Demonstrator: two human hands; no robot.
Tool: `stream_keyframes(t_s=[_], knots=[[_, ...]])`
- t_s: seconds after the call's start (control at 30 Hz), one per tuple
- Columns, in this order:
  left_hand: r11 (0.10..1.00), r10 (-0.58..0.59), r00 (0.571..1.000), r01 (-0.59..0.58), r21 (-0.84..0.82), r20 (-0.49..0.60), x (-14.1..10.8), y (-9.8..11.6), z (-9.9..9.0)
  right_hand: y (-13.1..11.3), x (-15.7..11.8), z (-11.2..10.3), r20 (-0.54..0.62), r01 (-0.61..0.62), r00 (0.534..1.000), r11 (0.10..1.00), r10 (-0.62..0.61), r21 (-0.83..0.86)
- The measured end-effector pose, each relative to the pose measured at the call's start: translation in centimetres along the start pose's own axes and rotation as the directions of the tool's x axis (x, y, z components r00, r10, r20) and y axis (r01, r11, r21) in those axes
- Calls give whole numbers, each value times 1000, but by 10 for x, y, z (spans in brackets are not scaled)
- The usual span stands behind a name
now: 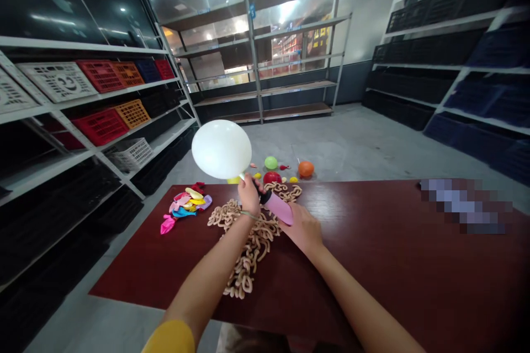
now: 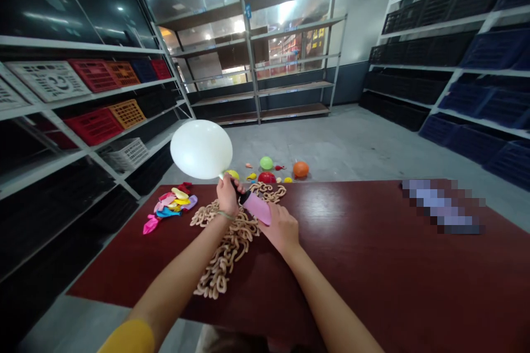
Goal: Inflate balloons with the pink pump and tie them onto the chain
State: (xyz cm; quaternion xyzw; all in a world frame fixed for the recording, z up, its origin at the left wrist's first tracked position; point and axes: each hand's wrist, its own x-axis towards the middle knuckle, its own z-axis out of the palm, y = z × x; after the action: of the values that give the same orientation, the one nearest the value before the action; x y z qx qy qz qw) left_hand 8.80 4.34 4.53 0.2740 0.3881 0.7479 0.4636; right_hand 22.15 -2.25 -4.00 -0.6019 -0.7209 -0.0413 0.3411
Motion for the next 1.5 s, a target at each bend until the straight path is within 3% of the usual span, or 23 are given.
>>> stream_keyframes(t_s=[0.23, 0.33, 0.47, 0.6, 0.67, 0.77, 0.97, 1.07, 1.17, 1.37, 1.5], knots=[[1000, 16, 993, -19, -23, -118, 46, 73, -23, -1, -1, 2, 24, 97, 995, 995, -98, 40], [997, 60, 988, -66, -45, -140, 56, 89, -30, 0, 0, 5, 16, 111, 994, 993, -111, 47], [994, 70, 986, -81, -72, -152, 39, 63, -28, 2, 0, 8, 0, 96, 995, 995, -96, 11], [998, -29, 997, 25, -59, -68, 0, 19, -15, 4, -1, 6, 1, 85, 996, 996, -85, -18], [998, -29, 999, 27, -53, -37, -12, 9, -10, 4, -2, 4, 7, 81, 997, 997, -80, -8], [1000, -11, 999, 10, -19, -43, -11, 16, -11, 2, -2, 1, 18, 95, 995, 995, -95, 2], [999, 53, 992, -53, 4, -114, 33, 75, -31, 1, 0, 5, 0, 151, 989, 988, -151, 13], [994, 109, 984, -109, 5, -144, 45, 90, -38, 2, 0, 7, -10, 175, 985, 985, -174, 10], [990, 139, 978, -143, -14, -156, 38, 77, -34, 3, 1, 8, -11, 167, 986, 986, -167, -2], [1000, 30, 997, -30, 2, -75, -6, 12, -9, 5, -1, 5, -11, 89, 996, 996, -89, -5], [999, 32, 998, -30, 38, -58, -11, 9, -5, 4, -3, 4, -2, 78, 997, 997, -78, -7]])
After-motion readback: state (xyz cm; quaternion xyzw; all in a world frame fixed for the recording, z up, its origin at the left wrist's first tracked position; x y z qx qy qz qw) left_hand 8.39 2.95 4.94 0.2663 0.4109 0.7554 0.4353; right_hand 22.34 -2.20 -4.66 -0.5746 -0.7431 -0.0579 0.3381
